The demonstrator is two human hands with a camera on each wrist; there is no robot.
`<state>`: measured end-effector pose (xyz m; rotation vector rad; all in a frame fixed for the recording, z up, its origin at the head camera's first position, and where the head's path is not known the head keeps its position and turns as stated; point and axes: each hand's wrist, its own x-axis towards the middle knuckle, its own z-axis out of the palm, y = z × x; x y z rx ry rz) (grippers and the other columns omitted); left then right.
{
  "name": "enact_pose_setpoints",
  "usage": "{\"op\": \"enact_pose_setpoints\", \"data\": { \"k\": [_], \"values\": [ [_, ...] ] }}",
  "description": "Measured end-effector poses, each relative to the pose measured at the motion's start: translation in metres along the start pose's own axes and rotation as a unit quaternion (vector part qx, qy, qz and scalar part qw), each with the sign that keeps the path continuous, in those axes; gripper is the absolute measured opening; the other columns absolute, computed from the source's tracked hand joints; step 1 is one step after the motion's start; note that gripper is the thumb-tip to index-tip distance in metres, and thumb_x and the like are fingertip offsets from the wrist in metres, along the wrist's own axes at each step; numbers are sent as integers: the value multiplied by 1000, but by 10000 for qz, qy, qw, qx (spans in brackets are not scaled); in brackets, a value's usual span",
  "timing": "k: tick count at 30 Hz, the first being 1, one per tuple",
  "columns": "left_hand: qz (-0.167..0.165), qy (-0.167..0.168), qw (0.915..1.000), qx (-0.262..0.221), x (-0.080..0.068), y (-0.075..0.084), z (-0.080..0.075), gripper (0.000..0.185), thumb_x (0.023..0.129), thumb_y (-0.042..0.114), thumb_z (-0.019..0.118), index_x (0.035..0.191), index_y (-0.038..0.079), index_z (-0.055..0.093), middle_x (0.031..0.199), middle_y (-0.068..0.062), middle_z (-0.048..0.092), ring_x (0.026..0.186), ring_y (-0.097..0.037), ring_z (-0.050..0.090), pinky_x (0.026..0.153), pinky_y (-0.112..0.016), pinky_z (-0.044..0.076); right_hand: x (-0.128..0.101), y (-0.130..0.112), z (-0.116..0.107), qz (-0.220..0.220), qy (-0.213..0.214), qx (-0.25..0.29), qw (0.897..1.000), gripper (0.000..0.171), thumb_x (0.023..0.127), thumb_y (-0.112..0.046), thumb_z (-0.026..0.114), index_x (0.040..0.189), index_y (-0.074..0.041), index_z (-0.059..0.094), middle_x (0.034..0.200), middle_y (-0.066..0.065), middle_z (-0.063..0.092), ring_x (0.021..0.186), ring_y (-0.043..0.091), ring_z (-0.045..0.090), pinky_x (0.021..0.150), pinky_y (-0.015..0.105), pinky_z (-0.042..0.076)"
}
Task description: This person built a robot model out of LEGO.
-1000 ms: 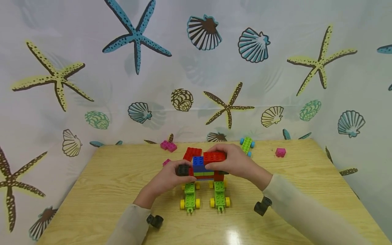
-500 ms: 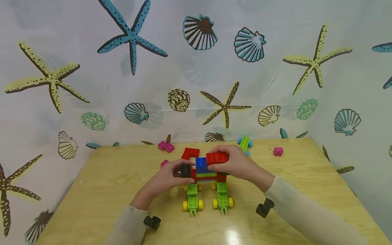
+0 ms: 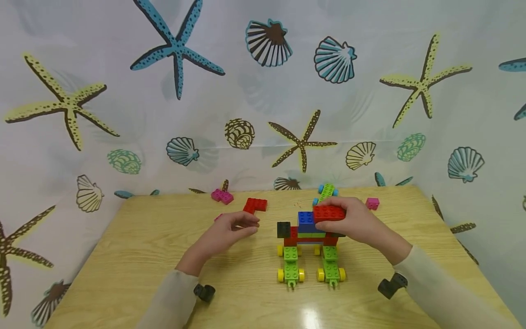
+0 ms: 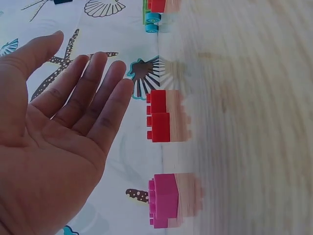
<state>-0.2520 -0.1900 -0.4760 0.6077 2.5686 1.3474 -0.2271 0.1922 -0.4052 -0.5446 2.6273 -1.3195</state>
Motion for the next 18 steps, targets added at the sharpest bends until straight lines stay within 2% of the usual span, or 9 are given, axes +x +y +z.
{"op": "enact_pose_setpoints", "data": {
  "k": [4,9,14,18],
  "values": [
    [-17,92,9998,172,9,1,2,39,109,36,75,139,11,75,131,0,80,124,-21,73,115,-52,60,-13,11,-15,128,18,-41,9999,48,99,-33,86,140,-12,73,130,17,74,107,29,68,83,36,62],
    [92,55,9997,210,26,11,9,38,108,35,76,138,11,76,129,1,80,120,-19,73,112,-48,60,-31,24,-33,199,33,-41,9998,46,99,-29,86,138,-10,73,132,20,70,110,30,67,83,35,64],
    [320,-56,9994,146,51,25,28,33,108,32,77,134,11,78,127,-1,80,117,-19,74,111,-45,62,-45,33,-45,121,22,13,9999,46,99,-26,86,138,-7,72,139,24,67,112,30,66,82,32,66],
    [388,-230,9987,238,71,33,49,35,107,32,77,134,10,77,127,-2,80,117,-20,73,109,-44,63,-54,39,-51,123,-2,126,9998,45,100,-23,86,139,-6,71,137,24,70,109,30,67,81,32,66]
  ]
}}
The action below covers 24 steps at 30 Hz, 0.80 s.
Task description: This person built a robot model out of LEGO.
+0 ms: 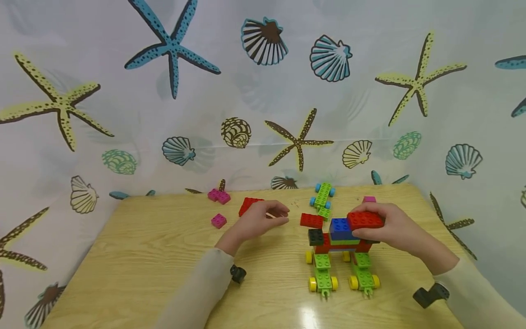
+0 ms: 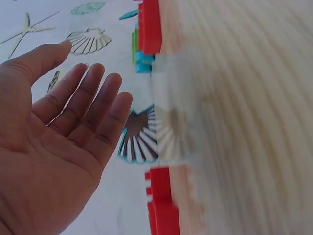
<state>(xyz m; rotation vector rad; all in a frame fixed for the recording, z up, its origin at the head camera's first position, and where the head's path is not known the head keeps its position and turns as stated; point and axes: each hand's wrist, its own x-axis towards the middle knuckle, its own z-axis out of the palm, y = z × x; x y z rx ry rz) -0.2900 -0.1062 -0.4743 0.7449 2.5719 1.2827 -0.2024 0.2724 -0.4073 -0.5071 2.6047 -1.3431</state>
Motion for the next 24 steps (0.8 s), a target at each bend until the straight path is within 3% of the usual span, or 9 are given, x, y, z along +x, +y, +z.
{"op": "enact_pose_setpoints", "data": {
  "k": [11,19,24],
  "values": [
    [-378,-47,9991,-167,40,3,40,37,106,26,79,139,8,74,137,-6,74,123,-25,69,112,-48,61,-17,20,-17,169,119,-34,9998,47,102,-22,84,143,-6,69,128,17,75,104,25,68,79,31,66],
    [-659,-265,9970,297,59,6,51,38,103,21,81,138,9,75,134,-6,75,120,-25,69,112,-45,60,-24,24,-24,284,188,73,9994,47,102,-23,84,142,-5,69,123,17,76,100,23,70,78,33,67],
    [-617,-379,9957,577,64,8,54,36,102,18,82,136,8,76,129,-8,77,116,-25,69,111,-45,61,-27,25,-27,315,191,118,9993,47,102,-23,84,141,-4,68,123,19,75,99,23,71,79,33,68]
  ]
}}
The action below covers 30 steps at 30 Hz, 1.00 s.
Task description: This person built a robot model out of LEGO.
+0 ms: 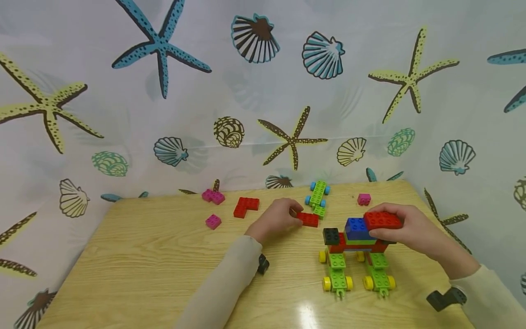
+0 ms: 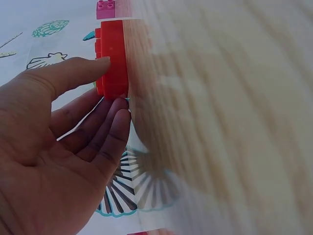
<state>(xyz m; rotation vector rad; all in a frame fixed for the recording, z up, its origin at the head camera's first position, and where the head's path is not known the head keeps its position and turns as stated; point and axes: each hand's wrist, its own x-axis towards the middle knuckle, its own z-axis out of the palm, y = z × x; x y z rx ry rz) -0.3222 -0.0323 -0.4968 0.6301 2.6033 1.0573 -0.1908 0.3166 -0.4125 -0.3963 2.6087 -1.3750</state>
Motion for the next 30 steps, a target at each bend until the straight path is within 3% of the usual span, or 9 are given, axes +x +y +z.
{"op": "enact_pose_setpoints", "data": {
  "k": [9,14,22,30],
  "values": [
    [82,-19,9998,151,0,-3,-4,32,101,13,82,133,6,78,124,-8,78,110,-23,68,107,-43,62,2,-1,1,-17,6,2,10000,47,103,-21,83,143,-3,67,125,17,75,101,24,70,79,32,68],
    [124,118,9998,49,-9,-3,-9,32,102,15,81,133,6,78,127,-8,77,114,-25,70,109,-44,61,3,0,2,-14,49,-67,10000,47,103,-20,82,144,-2,67,126,16,76,102,23,69,79,31,67],
    [134,888,9945,-541,-47,3,-34,35,102,19,83,136,9,77,135,-9,76,123,-29,73,112,-47,63,8,-7,7,-28,61,-99,9999,50,103,-22,83,146,-4,67,129,18,75,106,24,70,81,30,67],
    [413,1877,9775,-867,-92,22,-55,40,100,17,86,138,8,77,131,-11,80,117,-30,79,106,-48,66,21,-22,24,-200,30,-27,9998,48,101,-23,85,142,-5,70,137,24,71,109,29,70,83,31,67]
  ]
}}
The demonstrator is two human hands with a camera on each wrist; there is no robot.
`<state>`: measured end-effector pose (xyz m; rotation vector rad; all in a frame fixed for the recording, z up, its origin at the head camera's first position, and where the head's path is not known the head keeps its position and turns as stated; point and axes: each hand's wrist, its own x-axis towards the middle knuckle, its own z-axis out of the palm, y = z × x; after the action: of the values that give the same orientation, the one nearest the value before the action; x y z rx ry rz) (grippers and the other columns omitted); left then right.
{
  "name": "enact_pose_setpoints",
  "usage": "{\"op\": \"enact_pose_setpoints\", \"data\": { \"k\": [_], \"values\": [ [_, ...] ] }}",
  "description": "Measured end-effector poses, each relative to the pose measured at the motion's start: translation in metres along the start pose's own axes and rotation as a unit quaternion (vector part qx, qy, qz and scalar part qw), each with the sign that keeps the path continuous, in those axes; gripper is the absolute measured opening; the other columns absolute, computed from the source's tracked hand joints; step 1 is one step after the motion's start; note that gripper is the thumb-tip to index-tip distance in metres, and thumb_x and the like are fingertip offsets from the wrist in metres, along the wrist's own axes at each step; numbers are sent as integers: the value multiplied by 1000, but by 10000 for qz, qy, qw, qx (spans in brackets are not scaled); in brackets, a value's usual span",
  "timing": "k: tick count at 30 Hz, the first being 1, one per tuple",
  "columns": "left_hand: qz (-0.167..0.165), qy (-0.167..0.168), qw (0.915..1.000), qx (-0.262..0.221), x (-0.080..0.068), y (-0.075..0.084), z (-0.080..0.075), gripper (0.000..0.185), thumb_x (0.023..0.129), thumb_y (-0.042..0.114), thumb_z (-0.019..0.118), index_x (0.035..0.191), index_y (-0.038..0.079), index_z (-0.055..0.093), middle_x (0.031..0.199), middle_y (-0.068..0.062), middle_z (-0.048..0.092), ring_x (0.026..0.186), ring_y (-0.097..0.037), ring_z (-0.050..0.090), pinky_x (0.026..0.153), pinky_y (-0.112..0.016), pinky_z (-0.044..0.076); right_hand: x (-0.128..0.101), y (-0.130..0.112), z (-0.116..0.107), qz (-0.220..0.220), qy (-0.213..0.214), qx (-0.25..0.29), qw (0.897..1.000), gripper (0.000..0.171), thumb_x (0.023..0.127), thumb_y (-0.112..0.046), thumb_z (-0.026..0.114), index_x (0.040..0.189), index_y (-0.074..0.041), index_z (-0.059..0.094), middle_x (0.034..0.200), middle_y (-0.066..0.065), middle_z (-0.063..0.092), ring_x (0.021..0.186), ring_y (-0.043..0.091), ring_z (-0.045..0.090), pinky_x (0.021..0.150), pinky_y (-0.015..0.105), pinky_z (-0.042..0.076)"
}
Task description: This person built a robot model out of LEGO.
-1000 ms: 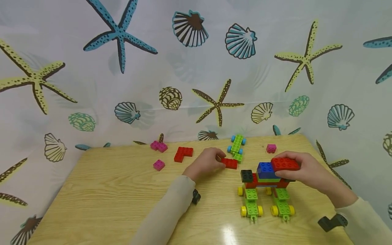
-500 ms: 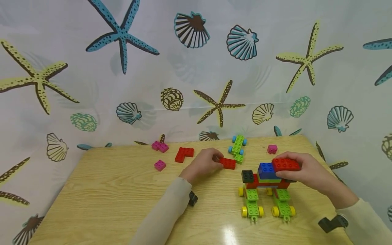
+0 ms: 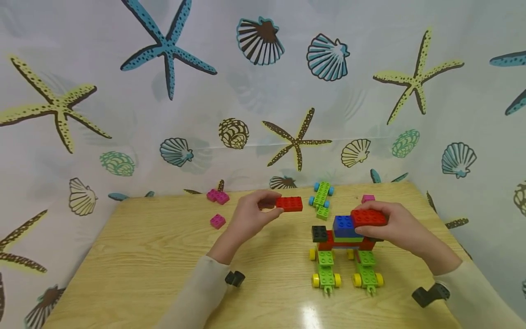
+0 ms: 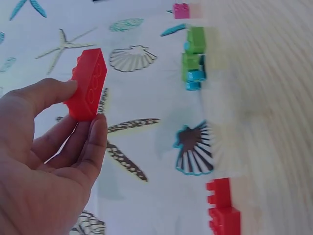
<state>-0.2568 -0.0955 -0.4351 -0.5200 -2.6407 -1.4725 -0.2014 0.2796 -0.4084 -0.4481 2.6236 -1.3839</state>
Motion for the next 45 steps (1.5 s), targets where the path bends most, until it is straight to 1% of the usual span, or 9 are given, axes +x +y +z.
{"op": "enact_pose_setpoints", "data": {
  "k": [3,6,11,15,21,25,28,35,45],
  "values": [
    [102,271,9994,-206,-11,12,-7,41,100,19,86,139,9,77,131,-11,81,117,-31,79,108,-51,65,8,-6,9,-49,-20,0,10000,47,100,-24,86,140,-6,71,137,25,69,110,30,69,83,32,66],
    [114,400,9982,-425,-20,22,-12,39,100,20,87,138,12,79,130,-9,81,116,-30,79,106,-50,66,16,-12,19,-80,-70,5,9999,47,99,-26,87,140,-6,72,136,23,69,111,30,68,84,33,66],
    [129,282,9973,-673,-29,34,-15,38,100,21,87,136,15,79,127,-6,82,115,-25,79,104,-46,67,29,-24,34,-148,-230,53,9996,47,100,-28,85,140,-8,71,133,20,72,109,28,69,85,35,64],
    [73,142,9970,-758,-35,39,-16,37,100,21,87,135,17,78,127,-5,81,117,-24,79,107,-48,66,38,-33,45,-237,-286,53,9993,46,100,-30,86,139,-9,73,131,17,75,108,27,70,87,35,63],
    [65,59,9983,-573,-41,41,-17,38,99,21,88,135,16,79,127,-4,82,116,-24,80,105,-46,67,48,-43,57,-379,-334,-1,9987,46,100,-32,86,138,-10,75,128,15,77,106,25,71,89,35,62],
    [158,-19,9987,-484,-43,39,-17,39,99,22,88,137,16,79,127,-3,82,116,-24,79,103,-44,67,51,-45,61,-450,-375,5,9983,46,99,-32,86,137,-10,75,129,15,76,106,24,70,89,37,61],
    [181,-40,9989,-438,-44,39,-18,38,99,21,88,136,16,79,126,-3,83,116,-24,79,104,-46,67,52,-46,63,-491,-439,73,9978,45,99,-31,86,136,-9,75,129,15,76,106,24,69,90,38,60],
    [-5,-93,9992,-383,-49,38,-20,38,98,20,89,135,15,79,125,-3,83,116,-24,79,103,-47,67,52,-48,66,-420,-462,119,9980,45,99,-31,87,136,-8,75,130,16,75,110,26,70,92,36,61],
    [106,-121,9991,-396,-52,35,-23,35,99,18,88,133,14,80,125,-4,83,116,-25,79,100,-43,68,52,-53,67,-464,-520,37,9976,45,99,-33,87,136,-11,76,130,15,75,110,27,70,92,36,62]
  ]
}}
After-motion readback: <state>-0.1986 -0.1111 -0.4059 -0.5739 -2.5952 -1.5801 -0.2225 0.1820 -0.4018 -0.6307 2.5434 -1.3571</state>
